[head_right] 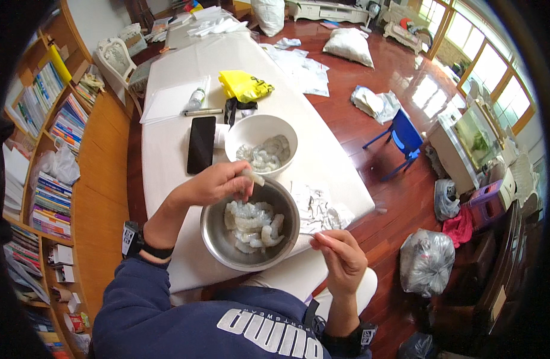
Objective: The person sits on the floor and repeatedly picks up raw shrimp from a metal bowl, peels the shells by hand, and places the peeled shrimp into a white bowl on the table. The process continues for the duration of the clip.
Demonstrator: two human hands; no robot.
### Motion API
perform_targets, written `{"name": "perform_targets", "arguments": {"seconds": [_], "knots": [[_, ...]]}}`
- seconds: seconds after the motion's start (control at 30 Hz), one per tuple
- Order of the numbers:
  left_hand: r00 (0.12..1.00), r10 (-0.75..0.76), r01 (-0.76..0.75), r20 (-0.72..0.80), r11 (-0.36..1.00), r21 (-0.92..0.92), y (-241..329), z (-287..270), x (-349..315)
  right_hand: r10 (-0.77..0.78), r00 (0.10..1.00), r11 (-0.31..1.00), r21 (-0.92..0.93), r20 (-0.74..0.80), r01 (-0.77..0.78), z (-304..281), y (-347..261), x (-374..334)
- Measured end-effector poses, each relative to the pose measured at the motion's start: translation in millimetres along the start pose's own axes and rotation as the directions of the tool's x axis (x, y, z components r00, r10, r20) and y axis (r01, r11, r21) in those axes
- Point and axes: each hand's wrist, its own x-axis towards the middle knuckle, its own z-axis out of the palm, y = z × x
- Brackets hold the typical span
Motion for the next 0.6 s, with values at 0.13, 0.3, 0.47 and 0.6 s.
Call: {"name": "perform_targets", "arguments": {"seconds": [0.13,0.3,0.47,0.6], "knots": [[0.999,0.043,-0.044,-0.013,0.986,-0.16,3.1,40.5,-26.4,-0.023,0.998,0.998,-0.065,0.058,0.026,35.5,-0.1,6.8],[0.991,-0.004,-0.013,-0.135,0.992,-0.123,2.0,68.0,-34.1,-0.148,0.989,0.977,-0.148,0.027,0.15,60.7,6.7,6.7],[0.958,0.144,-0.133,-0.25,0.989,0.06,-3.1,76.5,-29.7,-0.274,0.962,0.926,-0.269,0.002,0.264,70.3,10.8,5.4],[0.952,0.188,-0.173,-0.243,0.981,0.084,-5.2,79.3,-29.1,-0.367,0.925,0.833,-0.408,0.096,0.373,73.7,10.1,8.0]]}}
